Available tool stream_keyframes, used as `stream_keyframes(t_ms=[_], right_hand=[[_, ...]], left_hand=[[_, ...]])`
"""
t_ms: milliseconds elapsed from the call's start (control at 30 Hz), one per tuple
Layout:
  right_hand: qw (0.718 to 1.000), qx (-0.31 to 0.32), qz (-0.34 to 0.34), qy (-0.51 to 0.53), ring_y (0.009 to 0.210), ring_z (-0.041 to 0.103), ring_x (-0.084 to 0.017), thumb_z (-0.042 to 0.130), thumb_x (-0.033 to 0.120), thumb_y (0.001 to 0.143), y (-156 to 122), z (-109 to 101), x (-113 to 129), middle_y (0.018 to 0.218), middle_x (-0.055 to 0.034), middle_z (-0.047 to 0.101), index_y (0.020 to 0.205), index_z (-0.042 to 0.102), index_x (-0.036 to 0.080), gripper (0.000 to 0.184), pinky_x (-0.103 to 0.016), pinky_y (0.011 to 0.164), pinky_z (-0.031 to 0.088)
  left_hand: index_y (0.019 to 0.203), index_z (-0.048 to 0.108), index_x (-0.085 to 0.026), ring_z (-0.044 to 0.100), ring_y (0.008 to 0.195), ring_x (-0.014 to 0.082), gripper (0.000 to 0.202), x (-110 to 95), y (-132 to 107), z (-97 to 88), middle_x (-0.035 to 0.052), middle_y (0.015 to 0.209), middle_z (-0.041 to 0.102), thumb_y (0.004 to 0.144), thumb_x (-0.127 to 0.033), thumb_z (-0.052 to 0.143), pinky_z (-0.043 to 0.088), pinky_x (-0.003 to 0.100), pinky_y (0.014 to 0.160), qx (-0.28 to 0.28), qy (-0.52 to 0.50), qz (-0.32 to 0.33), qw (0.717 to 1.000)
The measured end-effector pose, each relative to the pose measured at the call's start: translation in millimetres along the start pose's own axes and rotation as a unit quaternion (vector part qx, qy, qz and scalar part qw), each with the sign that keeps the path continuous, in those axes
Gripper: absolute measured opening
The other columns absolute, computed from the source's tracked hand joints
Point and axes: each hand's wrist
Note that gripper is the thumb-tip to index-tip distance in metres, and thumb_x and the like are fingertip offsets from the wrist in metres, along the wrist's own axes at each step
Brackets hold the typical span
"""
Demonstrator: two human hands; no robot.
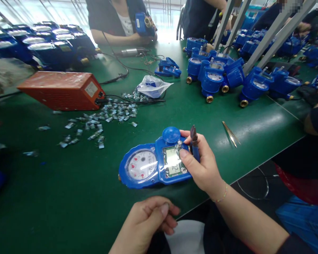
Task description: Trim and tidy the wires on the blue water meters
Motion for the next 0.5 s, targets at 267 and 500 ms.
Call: stream_keyframes(t_ms=[267,500], right_hand=[[1.0,-0.005,0.018,0.006,0.104,0.052,-0.024,0.057,0.025,0.085,-3.9,0.3,-2.5,0.117,-0.0061,0.054,0.111,0.051,0.022,0.027,-0.041,0.092,0.039],[1.0,-0.004,0.022,0.016,0.105,0.051,-0.024,0.057,0.025,0.085,-8.8,0.5,-2.6,0.122,-0.0059,0.052,0.115,0.05,0.024,0.03,-0.041,0.09,0.039]], left_hand=[[0.088,0.072,-0.016,0.064,0.057,0.0145,0.022,-2.8,-14.3,-3.6,0.0127,0.081,0.072,0.076,-0.034,0.07,0.051,0.019,0.049,0.038,-0.255,-0.009,0.966],[0.078,0.073,-0.018,0.062,0.052,0.0145,0.021,-14.4,-37.3,-0.3,0.0084,0.067,0.071,0.065,-0.034,0.08,0.049,0.019,0.047,0.011,-0.19,0.032,0.981]])
Point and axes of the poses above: each hand's wrist, its own y-axis towards the middle knuckle, its own z-axis out of the palm, x = y × z
